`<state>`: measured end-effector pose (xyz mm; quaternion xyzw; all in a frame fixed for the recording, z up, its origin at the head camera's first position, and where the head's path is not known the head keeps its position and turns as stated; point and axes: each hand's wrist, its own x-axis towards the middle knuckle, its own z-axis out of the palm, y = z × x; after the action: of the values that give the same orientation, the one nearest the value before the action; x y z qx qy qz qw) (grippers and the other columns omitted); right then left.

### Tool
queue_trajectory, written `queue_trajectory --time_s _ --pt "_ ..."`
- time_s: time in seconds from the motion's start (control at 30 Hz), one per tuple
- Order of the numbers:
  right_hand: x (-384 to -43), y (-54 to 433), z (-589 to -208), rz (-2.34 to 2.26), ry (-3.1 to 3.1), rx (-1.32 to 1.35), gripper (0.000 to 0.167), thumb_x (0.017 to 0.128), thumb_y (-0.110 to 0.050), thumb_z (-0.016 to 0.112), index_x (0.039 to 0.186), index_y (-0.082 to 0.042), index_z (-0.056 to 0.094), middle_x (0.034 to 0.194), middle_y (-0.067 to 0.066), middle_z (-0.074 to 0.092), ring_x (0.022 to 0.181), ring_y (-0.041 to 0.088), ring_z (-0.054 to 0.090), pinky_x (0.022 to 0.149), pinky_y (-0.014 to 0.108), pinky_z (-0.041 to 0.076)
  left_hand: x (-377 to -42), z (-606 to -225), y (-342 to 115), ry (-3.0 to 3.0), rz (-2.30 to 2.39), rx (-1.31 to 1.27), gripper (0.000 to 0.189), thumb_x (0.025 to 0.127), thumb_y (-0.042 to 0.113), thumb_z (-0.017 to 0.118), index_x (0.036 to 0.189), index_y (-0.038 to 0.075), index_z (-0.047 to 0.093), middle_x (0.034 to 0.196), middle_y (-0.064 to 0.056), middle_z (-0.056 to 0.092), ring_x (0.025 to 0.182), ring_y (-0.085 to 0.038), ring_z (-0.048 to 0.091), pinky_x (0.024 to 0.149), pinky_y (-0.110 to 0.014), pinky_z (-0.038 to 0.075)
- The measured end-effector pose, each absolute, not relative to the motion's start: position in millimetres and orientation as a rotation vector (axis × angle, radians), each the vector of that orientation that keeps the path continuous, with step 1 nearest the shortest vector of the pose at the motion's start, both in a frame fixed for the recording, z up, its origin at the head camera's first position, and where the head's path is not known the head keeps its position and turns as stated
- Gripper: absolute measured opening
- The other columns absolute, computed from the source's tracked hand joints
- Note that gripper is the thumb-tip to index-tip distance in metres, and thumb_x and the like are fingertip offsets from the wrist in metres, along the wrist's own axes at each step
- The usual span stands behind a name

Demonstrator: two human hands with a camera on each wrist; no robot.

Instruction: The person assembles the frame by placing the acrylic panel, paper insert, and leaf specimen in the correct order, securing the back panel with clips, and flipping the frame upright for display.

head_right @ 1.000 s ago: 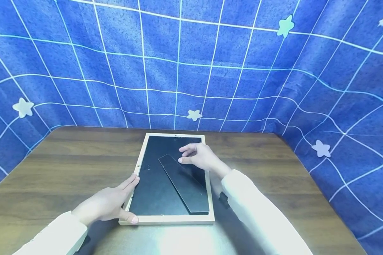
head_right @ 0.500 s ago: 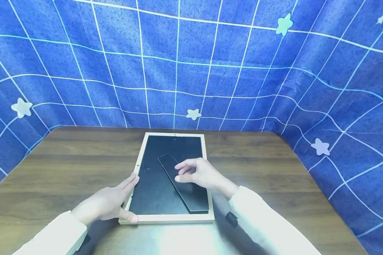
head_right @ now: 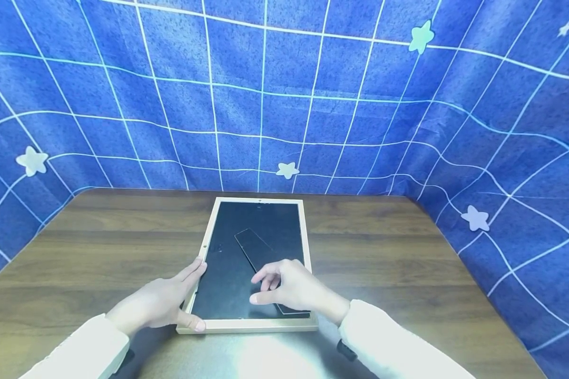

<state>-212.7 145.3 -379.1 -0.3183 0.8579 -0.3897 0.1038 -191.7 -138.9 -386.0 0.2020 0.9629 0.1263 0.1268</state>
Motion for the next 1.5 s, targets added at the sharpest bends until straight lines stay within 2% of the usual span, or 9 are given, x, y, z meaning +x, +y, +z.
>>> queue_trajectory --time_s 0.2,0.47,0.7,0.93,1.03,1.3,1.5 --pt "-204 137 -380 -1.105 2.535 -0.981 0.028 0.085 -0.025 0.083 0.107 -0.009 0.076 0.08 -0.015 0.067 0.08 0.005 0.063 0.079 0.027 0.054 -191 -386 -140 2.787 0.395 0.584 0.121 0.069 0.055 0.087 0.154 -0.009 0.03 0.163 -0.028 0.021 0.1 -0.045 0.067 0.082 -0.056 0.055" --pt "-196 128 -378 -0.959 2.689 -1.029 0.03 0.083 -0.025 0.086 0.107 -0.011 0.076 0.086 -0.005 0.067 0.081 0.008 0.061 0.074 0.024 0.051 -191 -385 -140 2.788 0.396 0.597 0.12 0.069 0.054 0.087 0.154 -0.009 0.03 0.163 -0.029 0.021 0.105 -0.048 0.066 0.083 -0.057 0.054" --pt "-196 129 -362 -0.75 2.919 -0.939 0.036 0.08 -0.03 0.087 0.11 -0.012 0.077 0.1 0.0 0.07 0.093 0.019 0.066 0.079 0.036 0.053 -190 -386 -140 2.795 0.406 0.601 0.12 0.069 0.054 0.087 0.154 -0.01 0.031 0.163 -0.029 0.023 0.115 -0.046 0.063 0.08 -0.055 0.055" --pt "-190 129 -358 -0.566 2.843 -0.804 0.05 0.081 -0.041 0.085 0.118 -0.01 0.076 0.115 0.005 0.072 0.104 0.028 0.067 0.078 0.042 0.054 -190 -386 -141 2.795 0.4 0.581 0.121 0.068 0.055 0.087 0.154 -0.009 0.03 0.163 -0.028 0.022 0.115 -0.049 0.062 0.083 -0.057 0.055" --pt "-187 124 -360 -0.524 2.868 -0.771 0.055 0.08 -0.047 0.084 0.117 -0.007 0.077 0.113 0.006 0.071 0.105 0.029 0.068 0.077 0.043 0.056 -190 -386 -141 2.793 0.393 0.568 0.122 0.068 0.056 0.087 0.155 -0.008 0.03 0.164 -0.027 0.022 0.114 -0.05 0.062 0.081 -0.056 0.055" --pt "-182 105 -366 -0.238 3.025 -0.728 0.069 0.069 -0.067 0.083 0.104 -0.008 0.078 0.093 0.002 0.065 0.087 0.027 0.068 0.069 0.042 0.057 -190 -385 -141 2.789 0.389 0.539 0.123 0.067 0.057 0.087 0.156 -0.006 0.03 0.164 -0.025 0.021 0.116 -0.046 0.062 0.083 -0.055 0.055" --pt "-180 98 -371 -0.045 3.095 -0.717 0.078 0.067 -0.071 0.081 0.107 -0.004 0.07 0.092 0.004 0.06 0.083 0.025 0.063 0.073 0.038 0.057 -189 -385 -140 2.796 0.388 0.536 0.123 0.067 0.057 0.087 0.156 -0.006 0.03 0.164 -0.025 0.022 0.114 -0.046 0.063 0.086 -0.056 0.054"
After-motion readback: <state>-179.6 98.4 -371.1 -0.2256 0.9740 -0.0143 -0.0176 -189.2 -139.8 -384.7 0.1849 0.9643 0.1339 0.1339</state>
